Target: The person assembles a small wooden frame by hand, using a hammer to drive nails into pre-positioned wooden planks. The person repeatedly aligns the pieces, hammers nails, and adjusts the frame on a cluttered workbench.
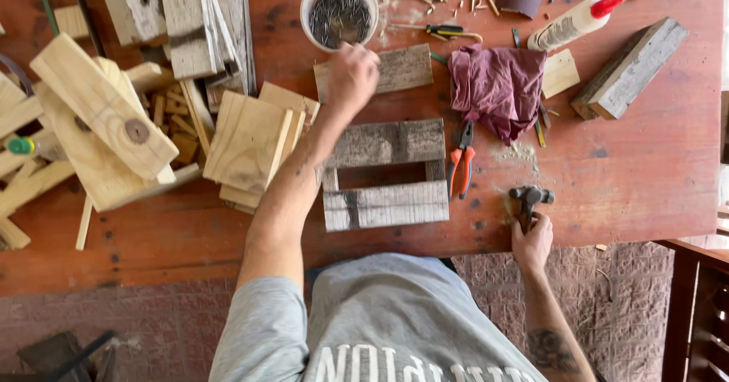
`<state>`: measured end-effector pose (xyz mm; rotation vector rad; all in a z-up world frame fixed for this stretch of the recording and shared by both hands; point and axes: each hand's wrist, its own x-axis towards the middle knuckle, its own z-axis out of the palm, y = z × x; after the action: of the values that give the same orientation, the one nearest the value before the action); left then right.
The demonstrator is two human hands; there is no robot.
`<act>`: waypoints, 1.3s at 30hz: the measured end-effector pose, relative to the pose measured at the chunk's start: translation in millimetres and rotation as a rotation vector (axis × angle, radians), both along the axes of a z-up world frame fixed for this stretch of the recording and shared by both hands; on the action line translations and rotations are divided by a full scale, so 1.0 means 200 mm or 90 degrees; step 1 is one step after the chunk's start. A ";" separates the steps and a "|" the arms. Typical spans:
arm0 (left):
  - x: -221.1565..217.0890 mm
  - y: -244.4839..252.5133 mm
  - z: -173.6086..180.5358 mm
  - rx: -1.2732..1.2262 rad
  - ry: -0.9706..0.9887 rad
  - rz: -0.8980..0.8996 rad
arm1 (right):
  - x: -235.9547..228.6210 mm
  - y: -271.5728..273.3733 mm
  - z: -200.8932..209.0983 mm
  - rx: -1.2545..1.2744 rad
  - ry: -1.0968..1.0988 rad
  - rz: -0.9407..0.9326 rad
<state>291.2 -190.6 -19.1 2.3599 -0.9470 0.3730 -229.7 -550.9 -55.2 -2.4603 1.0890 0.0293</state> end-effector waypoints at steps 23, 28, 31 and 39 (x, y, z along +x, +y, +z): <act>0.84 -0.01 -0.63 0.549 0.042 0.182 | 0.22 0.05 0.25 0.149 0.166 -0.136; 0.36 0.03 -0.08 -0.158 0.114 0.117 | 0.22 0.05 0.26 0.161 0.160 -0.147; -0.06 0.16 0.17 -0.262 0.238 0.045 | 0.20 0.03 0.23 0.158 0.158 -0.129; -1.12 0.63 0.20 -0.400 0.562 0.269 | 0.03 -0.05 0.00 0.010 -0.054 0.040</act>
<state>66.4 -64.0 20.3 1.7990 0.0908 -0.2059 -224.7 -560.4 -55.9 -2.4572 0.9723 -0.0475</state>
